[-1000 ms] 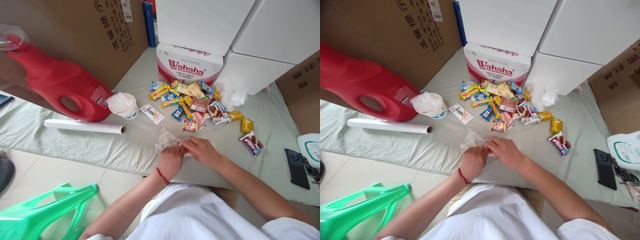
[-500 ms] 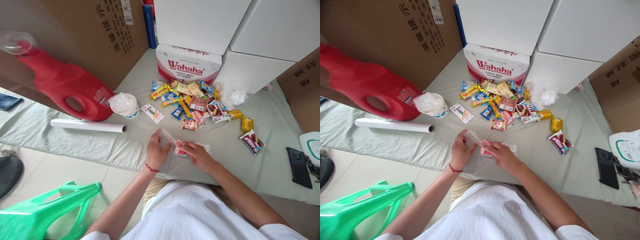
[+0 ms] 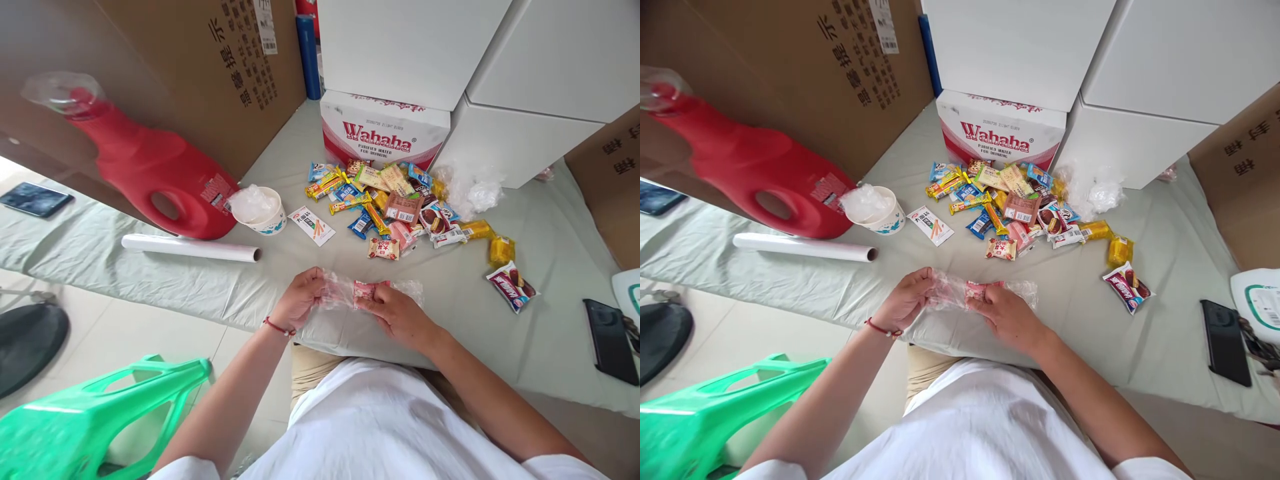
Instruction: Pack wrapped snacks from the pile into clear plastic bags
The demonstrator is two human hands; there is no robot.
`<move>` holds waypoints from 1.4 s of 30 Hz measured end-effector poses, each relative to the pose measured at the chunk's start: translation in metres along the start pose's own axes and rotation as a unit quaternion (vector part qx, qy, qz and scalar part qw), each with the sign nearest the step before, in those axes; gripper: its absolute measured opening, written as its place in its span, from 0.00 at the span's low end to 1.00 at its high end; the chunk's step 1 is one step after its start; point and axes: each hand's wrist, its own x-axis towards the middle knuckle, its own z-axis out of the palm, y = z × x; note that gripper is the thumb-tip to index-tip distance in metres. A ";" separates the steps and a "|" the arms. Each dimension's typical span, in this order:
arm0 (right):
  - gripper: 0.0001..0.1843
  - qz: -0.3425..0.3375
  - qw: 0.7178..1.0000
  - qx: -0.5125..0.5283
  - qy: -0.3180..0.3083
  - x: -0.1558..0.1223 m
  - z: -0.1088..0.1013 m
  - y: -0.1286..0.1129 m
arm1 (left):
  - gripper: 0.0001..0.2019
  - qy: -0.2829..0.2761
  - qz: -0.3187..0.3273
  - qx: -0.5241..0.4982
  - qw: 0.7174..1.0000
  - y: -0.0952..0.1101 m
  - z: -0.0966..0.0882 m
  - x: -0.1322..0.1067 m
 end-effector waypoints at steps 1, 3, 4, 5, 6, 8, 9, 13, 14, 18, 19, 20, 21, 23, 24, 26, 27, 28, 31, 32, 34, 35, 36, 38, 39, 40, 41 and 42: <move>0.26 -0.002 1.000 0.003 0.004 0.000 0.000 -0.001 | 0.16 -0.001 -0.022 -0.044 0.999 0.003 0.005 -0.004; 0.25 -0.013 1.000 0.009 0.016 0.001 0.000 -0.003 | 0.17 -0.002 -0.031 -0.094 0.995 0.008 0.019 -0.010; 0.24 -0.019 1.000 0.011 0.021 0.001 0.001 -0.003 | 0.16 -0.010 -0.025 -0.104 0.994 0.010 0.027 -0.011; 0.22 -0.022 0.999 0.014 0.026 0.001 0.002 -0.004 | 0.15 -0.030 -0.021 -0.104 0.994 0.011 0.037 -0.012; 0.20 -0.023 0.999 0.018 0.030 0.000 0.002 -0.005 | 0.15 -0.054 -0.019 -0.093 0.994 0.011 0.046 -0.012; 0.18 -0.014 0.999 0.033 0.034 -0.005 0.002 -0.007 | 0.15 -0.084 0.000 -0.033 0.996 0.007 0.065 -0.011; 0.18 -0.010 0.998 0.047 0.036 -0.009 0.001 -0.008 | 0.15 -0.085 0.021 0.010 0.996 0.004 0.073 -0.010; 0.19 -0.032 0.984 0.176 0.024 -0.030 -0.013 -0.006 | 0.17 -0.042 0.124 0.236 0.963 -0.012 0.091 -0.007; 0.16 -0.027 0.974 0.224 0.033 -0.035 -0.018 -0.003 | 0.18 -0.026 0.139 0.299 0.944 -0.016 0.093 -0.007; 0.16 0.153 0.938 0.224 0.216 -0.041 -0.033 0.024 | 0.24 0.023 0.175 0.473 0.863 -0.024 0.101 -0.011; 0.14 0.206 0.933 0.169 0.243 -0.039 -0.033 0.033 | 0.24 0.035 0.182 0.493 0.850 -0.024 0.104 -0.013; 0.14 0.245 0.933 0.113 0.239 -0.036 -0.031 0.041 | 0.24 0.056 0.190 0.508 0.838 -0.024 0.106 -0.014; 0.18 0.270 0.938 0.068 0.208 -0.033 -0.029 0.047 | 0.24 0.086 0.200 0.519 0.826 -0.024 0.107 -0.014; 0.23 0.290 0.949 0.021 0.118 -0.028 -0.022 0.055 | 0.28 0.162 0.213 0.532 0.803 -0.022 0.108 -0.014; 0.20 0.296 0.951 0.013 0.087 -0.027 -0.018 0.056 | 0.33 0.195 0.208 0.535 0.795 -0.022 0.107 -0.012; 0.11 0.303 0.951 0.008 0.064 -0.027 -0.012 0.053 | 0.38 0.218 0.163 0.542 0.795 -0.020 0.102 -0.007; 0.07 0.304 0.950 0.011 0.066 -0.027 -0.010 0.049 | 0.35 0.209 0.132 0.545 0.801 -0.020 0.100 -0.005; 0.04 0.307 0.949 0.018 0.070 -0.028 -0.008 0.044 | 0.31 0.194 0.104 0.548 0.807 -0.021 0.098 -0.003; 0.02 0.321 0.940 0.078 0.082 -0.032 -0.008 0.030 | 0.23 0.159 0.073 0.538 0.825 -0.025 0.101 -0.001; 0.03 0.325 0.935 0.107 0.090 -0.033 -0.008 0.026 | 0.22 0.157 0.077 0.523 0.834 -0.028 0.104 -0.001; 0.03 0.329 0.920 0.172 0.122 -0.034 -0.007 0.020 | 0.21 0.164 0.102 0.487 0.852 -0.033 0.115 -0.003; 0.03 0.326 0.909 0.215 0.143 -0.035 -0.007 0.018 | 0.20 0.175 0.130 0.478 0.851 -0.036 0.120 -0.004; 0.01 0.321 0.893 0.268 0.168 -0.034 -0.006 0.016 | 0.19 0.192 0.173 0.476 0.840 -0.039 0.126 -0.003; 0.03 0.304 0.833 0.408 0.219 -0.034 -0.003 0.014 | 0.14 0.227 0.289 0.495 0.787 -0.044 0.136 -0.001; 0.05 0.296 0.787 0.485 0.240 -0.033 -0.002 0.013 | 0.10 0.236 0.348 0.510 0.750 -0.046 0.141 0.001; 0.07 0.288 0.735 0.556 0.258 -0.033 -0.001 0.011 | 0.07 0.235 0.398 0.523 0.716 -0.047 0.144 0.003; 0.10 0.283 0.682 0.618 0.270 -0.034 -0.001 0.010 | 0.06 0.224 0.437 0.534 0.688 -0.048 0.147 0.004; 0.12 0.278 0.635 0.668 0.271 -0.034 -0.002 0.009 | 0.06 0.205 0.466 0.540 0.670 -0.048 0.149 0.006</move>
